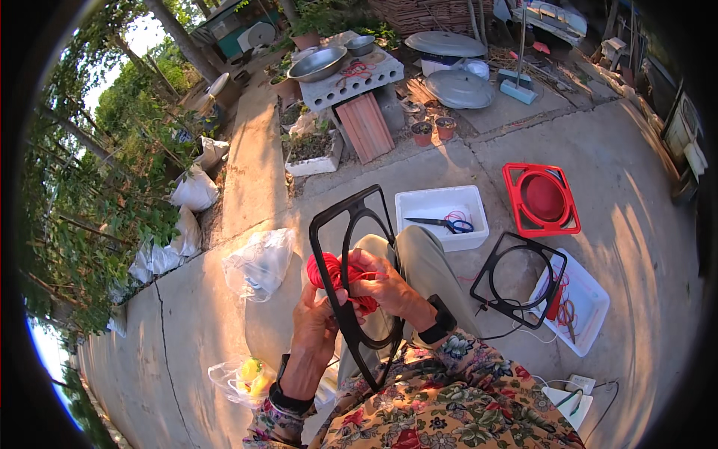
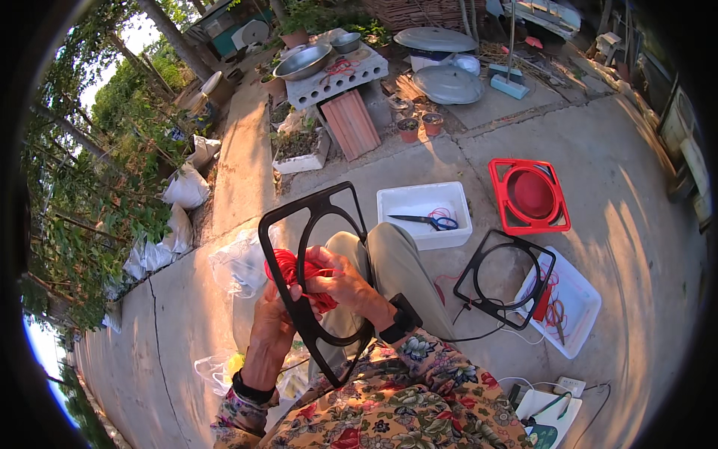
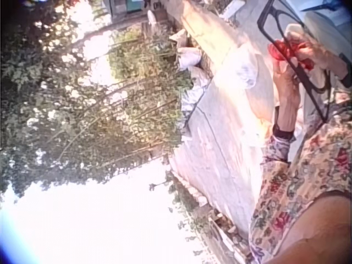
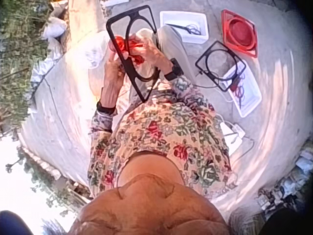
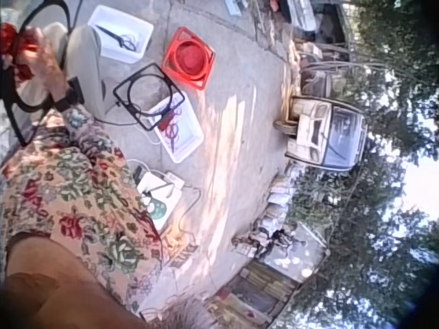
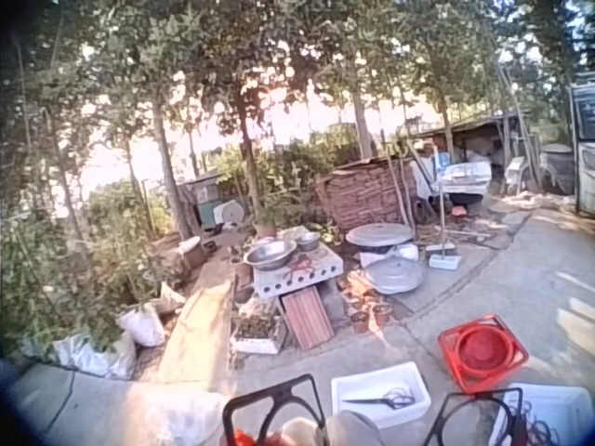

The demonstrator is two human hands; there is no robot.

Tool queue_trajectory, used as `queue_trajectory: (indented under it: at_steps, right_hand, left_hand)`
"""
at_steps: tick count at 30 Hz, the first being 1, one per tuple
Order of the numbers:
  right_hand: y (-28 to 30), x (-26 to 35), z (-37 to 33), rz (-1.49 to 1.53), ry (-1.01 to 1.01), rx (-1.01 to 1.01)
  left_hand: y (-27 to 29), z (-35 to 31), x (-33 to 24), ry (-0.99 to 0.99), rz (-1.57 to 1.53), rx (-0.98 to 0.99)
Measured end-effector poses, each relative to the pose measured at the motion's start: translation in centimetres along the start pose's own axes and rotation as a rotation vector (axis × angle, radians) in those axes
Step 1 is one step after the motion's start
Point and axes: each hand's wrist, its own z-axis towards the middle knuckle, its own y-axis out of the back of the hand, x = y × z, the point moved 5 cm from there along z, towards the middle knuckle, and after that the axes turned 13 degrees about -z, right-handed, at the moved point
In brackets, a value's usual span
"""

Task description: Winding red rope around a black plastic frame.

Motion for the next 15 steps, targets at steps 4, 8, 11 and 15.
queue_trajectory:
  at_steps: [4, 8, 11, 15]
  right_hand:
    - [0.0, 0.4, -0.6, 0.011, -0.022, 0.057]
    - [0.6, 1.3, -0.8, -0.304, 0.100, 0.002]
    - [1.0, 3.9, -1.6, -0.771, 0.348, -0.103]
    - [3.1, 8.0, -3.5, -1.210, 0.247, -0.237]
  left_hand:
    - [-0.2, 0.1, 0.2, 0.053, -0.024, 0.004]
    - [-0.3, 0.2, 0.6, 0.043, -0.086, -0.004]
    - [-0.3, 0.1, 0.9, 0.039, -0.067, -0.026]
    - [-0.3, 0.1, 0.9, 0.026, -0.055, -0.053]
